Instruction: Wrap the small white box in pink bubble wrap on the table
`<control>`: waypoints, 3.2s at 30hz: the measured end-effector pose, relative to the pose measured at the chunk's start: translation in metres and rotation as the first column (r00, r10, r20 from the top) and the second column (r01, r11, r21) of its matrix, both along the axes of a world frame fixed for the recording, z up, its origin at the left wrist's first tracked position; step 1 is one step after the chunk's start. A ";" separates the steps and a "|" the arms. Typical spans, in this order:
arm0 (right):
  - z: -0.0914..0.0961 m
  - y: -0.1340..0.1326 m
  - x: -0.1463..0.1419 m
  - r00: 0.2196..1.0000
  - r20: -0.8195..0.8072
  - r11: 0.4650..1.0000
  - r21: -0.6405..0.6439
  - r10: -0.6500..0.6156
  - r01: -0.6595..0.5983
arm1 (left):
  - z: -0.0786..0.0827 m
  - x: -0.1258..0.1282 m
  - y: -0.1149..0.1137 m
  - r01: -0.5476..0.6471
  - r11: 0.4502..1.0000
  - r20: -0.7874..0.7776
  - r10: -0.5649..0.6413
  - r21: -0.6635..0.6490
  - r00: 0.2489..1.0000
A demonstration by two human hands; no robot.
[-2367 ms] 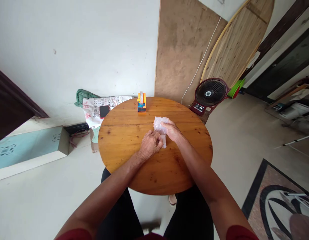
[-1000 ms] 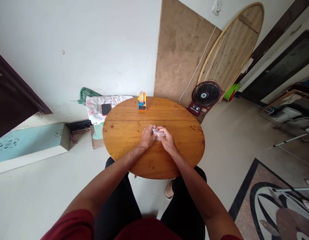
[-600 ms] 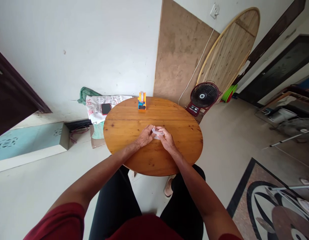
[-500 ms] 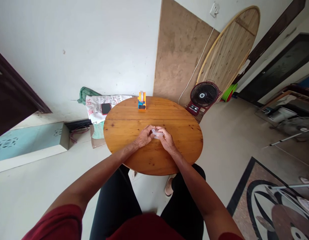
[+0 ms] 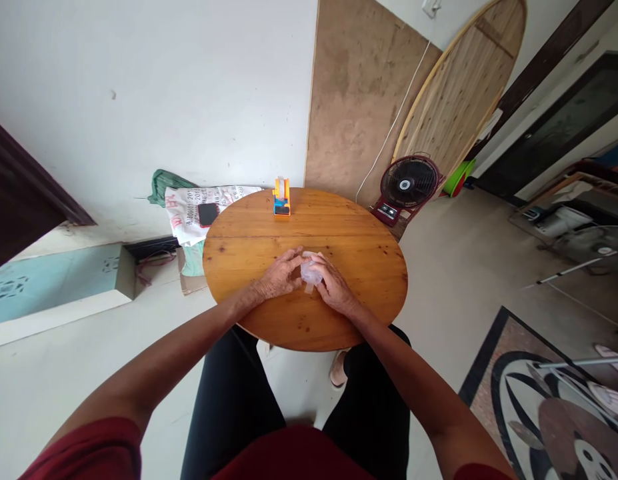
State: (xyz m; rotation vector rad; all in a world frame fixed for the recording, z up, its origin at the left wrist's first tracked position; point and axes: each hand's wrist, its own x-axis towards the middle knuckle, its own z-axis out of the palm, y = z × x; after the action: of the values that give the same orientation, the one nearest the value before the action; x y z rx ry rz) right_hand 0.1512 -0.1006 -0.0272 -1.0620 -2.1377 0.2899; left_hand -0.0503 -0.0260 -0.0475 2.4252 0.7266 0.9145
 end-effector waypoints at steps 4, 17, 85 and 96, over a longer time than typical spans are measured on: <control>0.003 -0.001 0.004 0.999 0.051 1.000 0.000 0.019 -0.019 | 0.009 0.002 0.003 -0.010 1.000 -0.037 0.009 -0.025 0.999; -0.005 0.003 0.006 0.994 -0.049 0.995 0.011 -0.094 0.095 | 0.007 0.030 0.016 0.273 0.861 0.324 -0.136 -0.430 0.936; 0.016 0.048 0.021 0.921 -0.146 0.888 0.249 -0.361 0.387 | 0.043 0.052 0.023 0.588 0.219 0.625 0.351 -0.779 0.697; 0.016 0.049 0.021 0.934 -0.215 0.901 0.273 -0.284 0.337 | 0.046 0.052 0.022 0.621 0.203 0.648 0.348 -0.757 0.677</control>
State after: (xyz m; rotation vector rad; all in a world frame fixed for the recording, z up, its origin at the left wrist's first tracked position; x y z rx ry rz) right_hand 0.1719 -0.0517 -0.0110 -1.1295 -1.7542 -0.1004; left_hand 0.0015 -0.0040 -0.0013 0.7385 0.4386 0.7988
